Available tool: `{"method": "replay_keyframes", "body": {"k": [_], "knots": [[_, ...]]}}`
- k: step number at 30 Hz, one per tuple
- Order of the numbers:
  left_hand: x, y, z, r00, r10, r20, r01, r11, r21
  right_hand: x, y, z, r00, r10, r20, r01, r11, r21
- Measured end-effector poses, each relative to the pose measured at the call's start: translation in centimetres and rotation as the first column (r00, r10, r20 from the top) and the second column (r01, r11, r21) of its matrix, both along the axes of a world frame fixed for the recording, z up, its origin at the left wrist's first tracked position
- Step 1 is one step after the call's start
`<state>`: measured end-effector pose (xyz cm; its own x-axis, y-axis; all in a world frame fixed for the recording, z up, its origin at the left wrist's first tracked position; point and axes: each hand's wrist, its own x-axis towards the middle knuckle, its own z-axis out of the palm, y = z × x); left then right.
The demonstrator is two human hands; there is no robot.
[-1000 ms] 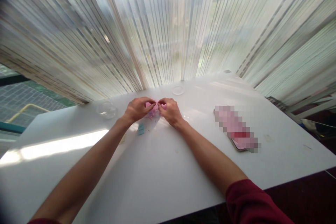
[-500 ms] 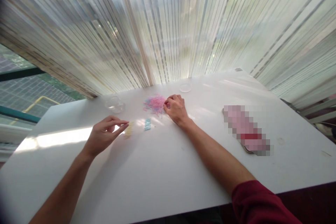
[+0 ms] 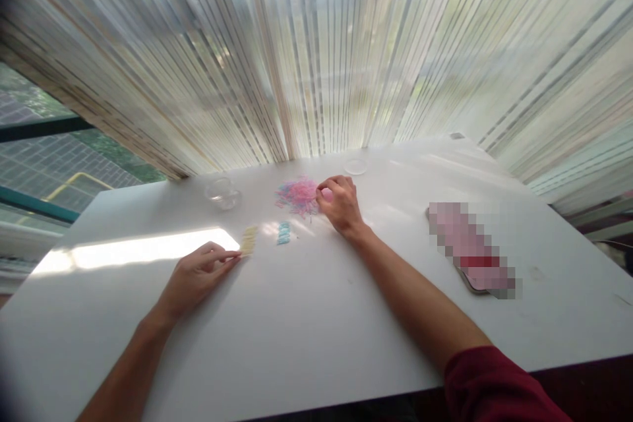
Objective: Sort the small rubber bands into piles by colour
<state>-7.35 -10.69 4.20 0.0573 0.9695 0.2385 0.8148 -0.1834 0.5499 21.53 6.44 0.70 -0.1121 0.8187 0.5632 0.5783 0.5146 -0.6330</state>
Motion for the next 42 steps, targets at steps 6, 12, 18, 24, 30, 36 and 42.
{"method": "replay_keyframes", "body": {"k": [6,12,18,24,30,36,42], "knots": [[0.0,-0.2,-0.1,1.0,0.012,0.017,-0.012,0.999,-0.032,0.0,0.0,0.1,1.0,-0.008,-0.023,0.008,1.0,0.013],[0.4,-0.3,0.1,1.0,0.006,0.016,-0.005,1.0,-0.021,0.2,-0.3,0.9,0.995,0.011,-0.096,-0.008,1.0,0.03],[0.5,0.0,0.0,0.998,0.044,0.037,-0.045,0.999,0.025,0.4,-0.2,1.3,0.924,-0.011,-0.383,-0.062,0.982,-0.177],[0.5,0.0,0.0,1.0,0.017,0.023,-0.016,1.0,-0.008,0.1,0.6,0.8,0.808,-0.027,-0.589,-0.18,0.94,-0.29],[0.8,0.0,-0.1,0.999,0.035,0.026,-0.036,0.999,0.012,0.2,0.9,0.8,0.734,-0.056,-0.676,-0.259,0.898,-0.355],[1.1,0.1,0.5,0.999,-0.035,0.001,0.035,0.991,0.131,0.0,-1.1,2.4,0.727,-0.015,-0.687,-0.344,0.858,-0.382],[3.7,-0.2,1.1,0.991,-0.124,0.057,0.109,0.969,0.22,-1.5,-7.3,4.3,0.768,0.316,-0.557,-0.605,0.644,-0.468]]}}
